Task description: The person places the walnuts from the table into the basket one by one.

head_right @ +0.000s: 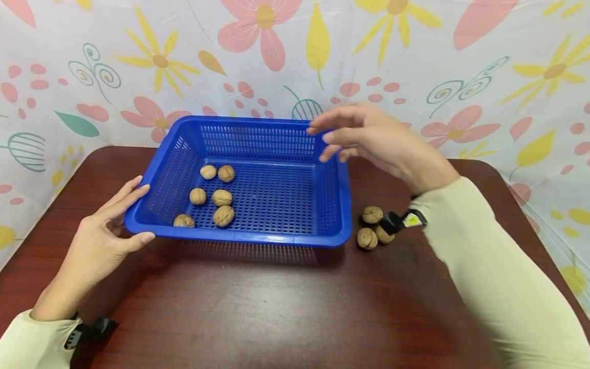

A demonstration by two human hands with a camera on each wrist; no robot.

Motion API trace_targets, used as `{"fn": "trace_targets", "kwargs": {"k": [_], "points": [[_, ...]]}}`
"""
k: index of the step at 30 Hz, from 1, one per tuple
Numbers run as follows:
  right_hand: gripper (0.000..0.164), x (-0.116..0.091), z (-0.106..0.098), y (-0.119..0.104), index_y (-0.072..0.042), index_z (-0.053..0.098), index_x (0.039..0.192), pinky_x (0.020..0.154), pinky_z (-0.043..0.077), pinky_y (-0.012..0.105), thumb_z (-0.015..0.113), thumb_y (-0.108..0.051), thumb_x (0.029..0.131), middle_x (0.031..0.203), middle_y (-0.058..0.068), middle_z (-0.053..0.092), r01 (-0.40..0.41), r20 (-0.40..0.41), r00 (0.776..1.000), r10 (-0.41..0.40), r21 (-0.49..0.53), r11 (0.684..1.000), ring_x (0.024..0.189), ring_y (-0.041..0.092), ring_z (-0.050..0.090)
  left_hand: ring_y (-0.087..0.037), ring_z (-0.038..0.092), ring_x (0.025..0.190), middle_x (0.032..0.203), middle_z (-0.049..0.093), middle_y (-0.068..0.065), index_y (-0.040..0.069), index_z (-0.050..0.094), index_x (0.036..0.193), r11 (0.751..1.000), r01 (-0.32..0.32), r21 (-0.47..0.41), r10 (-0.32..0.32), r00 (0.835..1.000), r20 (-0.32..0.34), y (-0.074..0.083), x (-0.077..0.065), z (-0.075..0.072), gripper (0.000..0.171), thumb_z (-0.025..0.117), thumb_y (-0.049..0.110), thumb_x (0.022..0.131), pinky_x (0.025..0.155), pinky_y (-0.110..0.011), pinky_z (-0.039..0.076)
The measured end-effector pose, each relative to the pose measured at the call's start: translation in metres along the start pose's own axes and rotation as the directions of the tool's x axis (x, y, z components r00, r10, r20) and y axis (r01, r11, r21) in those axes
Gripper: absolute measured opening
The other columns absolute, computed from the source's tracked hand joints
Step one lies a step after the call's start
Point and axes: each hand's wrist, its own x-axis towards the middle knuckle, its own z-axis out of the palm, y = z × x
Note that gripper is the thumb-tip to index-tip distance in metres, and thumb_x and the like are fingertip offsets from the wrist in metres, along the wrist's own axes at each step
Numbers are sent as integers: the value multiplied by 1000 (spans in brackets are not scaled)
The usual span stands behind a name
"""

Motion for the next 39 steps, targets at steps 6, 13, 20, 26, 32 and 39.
{"fn": "trace_targets", "kwargs": {"k": [6,13,20,26,32,39], "points": [[36,-54,-25,43,0,64,139,67,55,26,51,5,106,136,6,70,34,-50,998,-28,128,991,92,21,76,-20,60,130,170,35,-8,12,52,155,1000,-2,0,2,1000,-2,0,0,0,83,88,-1,82,78,-5,50],[41,-110,-34,98,7,57,141,67,58,24,42,15,104,138,8,69,51,-96,995,-27,258,965,93,21,78,-40,58,129,170,35,-7,13,51,156,1000,9,5,-9,1000,0,0,1,-1,84,88,1,82,79,-4,49],[45,-140,-28,143,-3,64,139,70,62,28,44,15,103,133,2,73,-20,-155,985,70,306,952,92,19,77,1,58,125,170,35,-7,14,52,156,1000,6,-8,-6,1000,-1,-1,0,-1,83,88,0,82,79,-5,50],[43,-152,-23,159,-9,67,136,65,60,26,50,12,103,126,-4,75,-103,-172,972,161,301,948,91,14,77,-2,59,125,171,35,-6,14,51,156,1000,10,-6,-10,1000,3,-1,0,-1,83,88,1,82,79,-5,50],[39,-153,-16,163,-10,70,131,60,57,23,57,10,101,106,-2,78,-151,-211,954,213,277,949,86,13,76,-13,61,127,171,35,-6,14,51,156,1000,15,0,-15,1000,7,-2,0,-1,83,88,1,83,78,-5,50],[37,-148,-7,162,-14,72,126,56,54,24,63,8,98,93,1,78,-198,-235,941,244,204,959,82,12,75,-2,59,124,171,35,-6,13,51,156,1000,12,0,-12,1000,6,-2,1,-1,83,87,0,82,79,-5,50]]}}
